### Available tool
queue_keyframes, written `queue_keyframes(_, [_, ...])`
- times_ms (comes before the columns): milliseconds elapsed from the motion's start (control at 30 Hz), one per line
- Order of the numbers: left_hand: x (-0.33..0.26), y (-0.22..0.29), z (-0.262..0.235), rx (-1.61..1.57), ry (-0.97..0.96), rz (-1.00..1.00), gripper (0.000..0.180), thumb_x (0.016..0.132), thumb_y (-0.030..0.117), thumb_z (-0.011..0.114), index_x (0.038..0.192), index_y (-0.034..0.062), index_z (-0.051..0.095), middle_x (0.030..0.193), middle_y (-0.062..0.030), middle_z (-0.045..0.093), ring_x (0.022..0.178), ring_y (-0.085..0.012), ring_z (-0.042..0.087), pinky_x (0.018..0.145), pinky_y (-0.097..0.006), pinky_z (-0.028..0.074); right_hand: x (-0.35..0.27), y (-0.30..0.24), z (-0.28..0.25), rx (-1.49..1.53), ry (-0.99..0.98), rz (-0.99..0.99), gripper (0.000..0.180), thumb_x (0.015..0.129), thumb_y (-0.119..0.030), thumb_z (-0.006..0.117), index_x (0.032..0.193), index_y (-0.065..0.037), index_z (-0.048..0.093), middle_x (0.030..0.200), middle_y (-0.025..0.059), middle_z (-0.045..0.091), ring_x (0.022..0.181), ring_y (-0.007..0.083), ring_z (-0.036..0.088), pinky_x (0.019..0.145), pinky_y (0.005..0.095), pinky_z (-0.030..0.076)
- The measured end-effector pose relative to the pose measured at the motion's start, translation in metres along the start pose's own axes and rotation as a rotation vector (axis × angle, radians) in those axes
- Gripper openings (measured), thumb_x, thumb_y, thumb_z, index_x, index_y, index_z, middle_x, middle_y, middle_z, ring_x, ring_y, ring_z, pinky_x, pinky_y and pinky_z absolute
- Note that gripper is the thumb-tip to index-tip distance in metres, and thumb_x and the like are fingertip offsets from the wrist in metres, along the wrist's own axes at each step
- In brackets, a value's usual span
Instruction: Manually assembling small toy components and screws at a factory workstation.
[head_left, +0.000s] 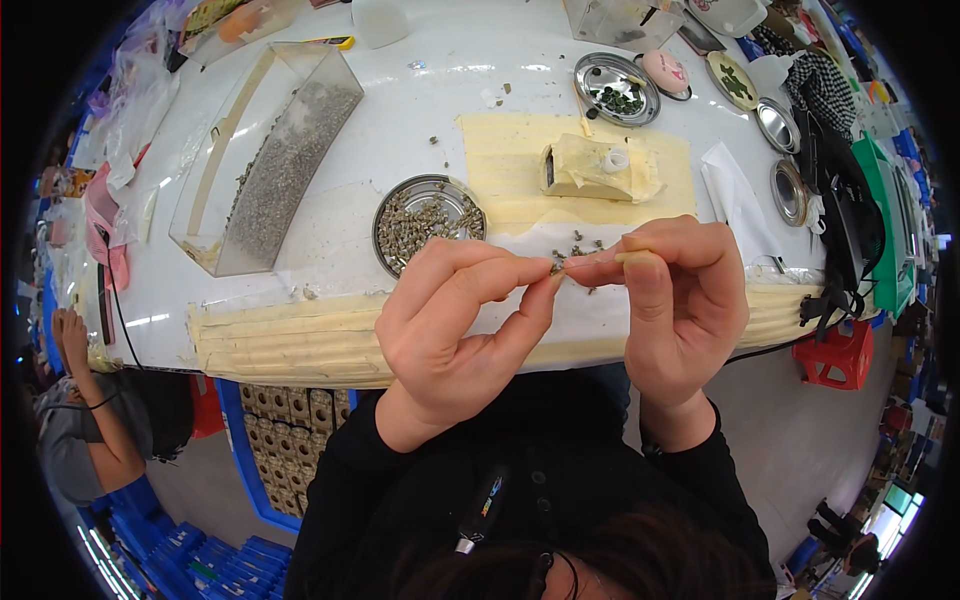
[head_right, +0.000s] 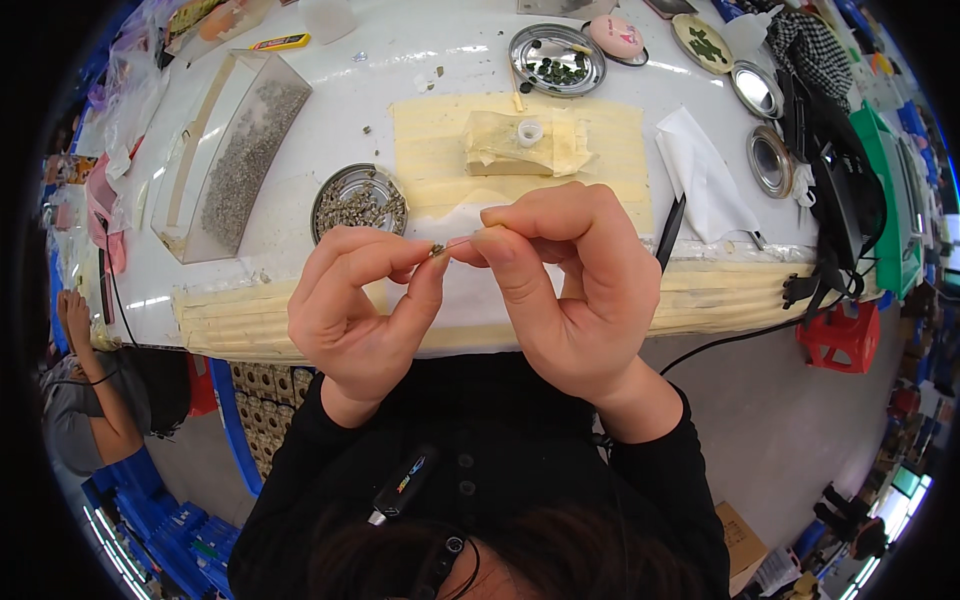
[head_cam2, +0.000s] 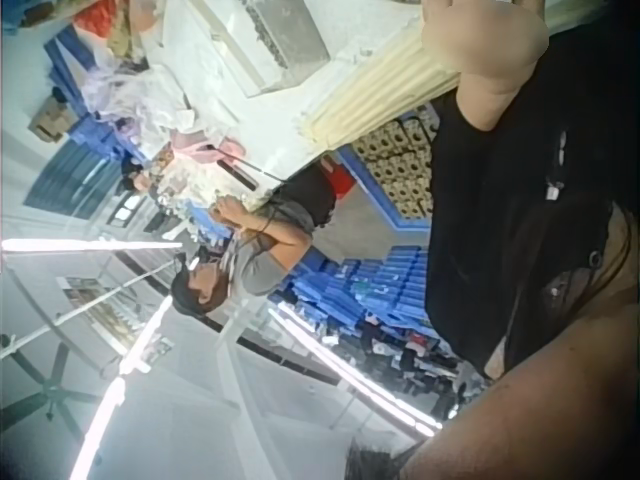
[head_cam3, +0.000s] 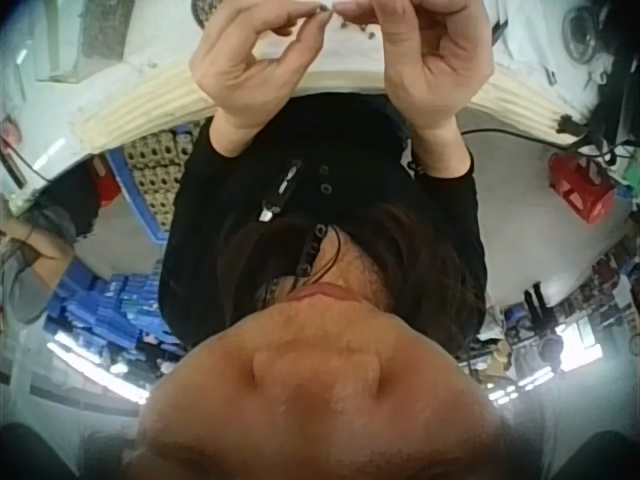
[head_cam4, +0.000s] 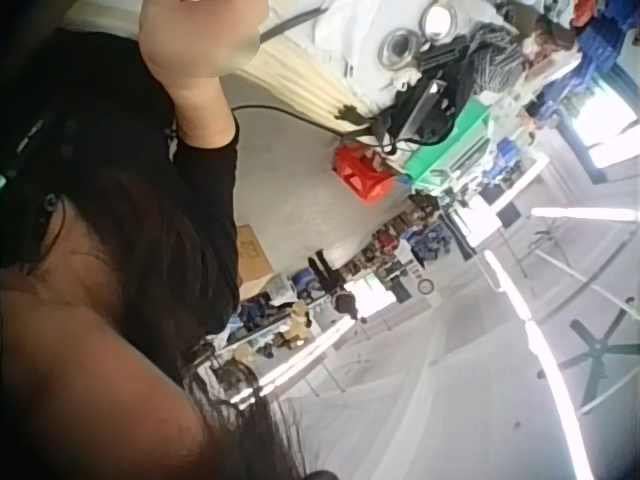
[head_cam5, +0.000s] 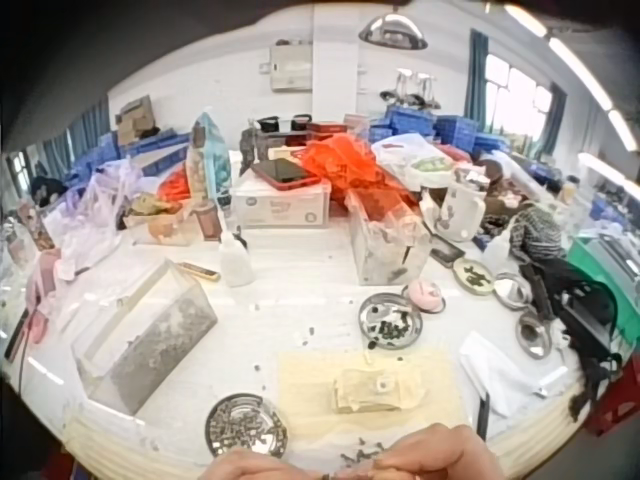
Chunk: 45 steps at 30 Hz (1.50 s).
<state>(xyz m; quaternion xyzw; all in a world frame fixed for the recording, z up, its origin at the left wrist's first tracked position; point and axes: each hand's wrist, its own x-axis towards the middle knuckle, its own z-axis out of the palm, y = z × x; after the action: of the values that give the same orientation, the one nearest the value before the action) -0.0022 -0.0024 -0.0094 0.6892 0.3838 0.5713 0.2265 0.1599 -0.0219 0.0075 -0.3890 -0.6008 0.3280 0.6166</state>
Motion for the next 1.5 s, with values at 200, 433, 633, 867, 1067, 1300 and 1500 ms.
queue_keyframes(200, [0.000,-0.001,0.000,-0.005,0.005,0.001,0.023,0.065,-0.007,0.079,0.084,0.0013,0.070,0.076,-0.0066,0.065,0.062,-0.0162,0.058,0.053,-0.026,0.046,-0.001,0.000,0.000,-0.085,-0.004,-0.022,0.011,0.094,-0.001,0.059,0.099,0.005,0.051,0.089,0.0100,0.061,0.081,0.0182,0.070,0.069,0.0238,0.056])
queue_keyframes(433, [0.000,-0.002,0.000,-0.008,-0.002,0.009,0.023,0.065,-0.008,0.079,0.084,0.0014,0.070,0.076,-0.0065,0.064,0.061,-0.0157,0.057,0.052,-0.026,0.045,0.003,-0.002,0.003,0.232,0.071,0.113,0.011,0.098,-0.005,0.055,0.101,0.004,0.049,0.086,0.0108,0.064,0.082,0.0191,0.070,0.073,0.0272,0.058])
queue_keyframes(633, [0.001,0.000,0.000,-0.011,-0.010,0.003,0.023,0.065,-0.008,0.078,0.084,0.0010,0.070,0.076,-0.0068,0.064,0.061,-0.0155,0.057,0.052,-0.026,0.045,0.015,-0.002,-0.012,0.038,0.168,0.003,0.011,0.098,-0.006,0.054,0.100,0.004,0.051,0.082,0.0101,0.064,0.077,0.0166,0.069,0.071,0.0258,0.057])
queue_keyframes(867, [0.000,-0.001,-0.002,0.000,-0.051,0.029,0.019,0.070,-0.011,0.077,0.085,-0.0032,0.068,0.081,-0.0090,0.063,0.065,-0.0111,0.056,0.057,-0.022,0.045,0.014,-0.008,-0.012,0.121,0.089,0.078,0.012,0.097,-0.007,0.058,0.100,0.004,0.054,0.084,0.0081,0.063,0.074,0.0130,0.065,0.069,0.0240,0.054])
queue_keyframes(1067, [0.000,0.000,0.000,-0.002,-0.013,-0.003,0.023,0.064,-0.008,0.079,0.083,0.0016,0.071,0.077,-0.0067,0.065,0.063,-0.0170,0.058,0.054,-0.026,0.046,0.005,0.001,-0.004,0.069,0.029,0.055,0.012,0.095,-0.005,0.061,0.099,0.004,0.054,0.089,0.0075,0.059,0.075,0.0121,0.062,0.071,0.0243,0.051])
queue_keyframes(1300, [0.000,0.000,0.000,-0.001,-0.010,-0.002,0.023,0.064,-0.008,0.079,0.083,0.0014,0.071,0.077,-0.0070,0.065,0.064,-0.0175,0.059,0.055,-0.026,0.046,0.007,0.001,-0.004,0.039,0.017,0.048,0.012,0.095,-0.006,0.062,0.098,0.004,0.055,0.088,0.0074,0.059,0.075,0.0124,0.062,0.071,0.0246,0.051])
queue_keyframes(1500, [0.000,0.000,0.000,0.008,-0.012,-0.004,0.023,0.063,-0.008,0.079,0.083,0.0012,0.071,0.076,-0.0072,0.065,0.064,-0.0183,0.060,0.055,-0.027,0.046,0.006,0.003,-0.004,0.041,0.024,0.038,0.012,0.095,-0.005,0.062,0.098,0.004,0.055,0.088,0.0077,0.060,0.075,0.0124,0.062,0.071,0.0247,0.051])
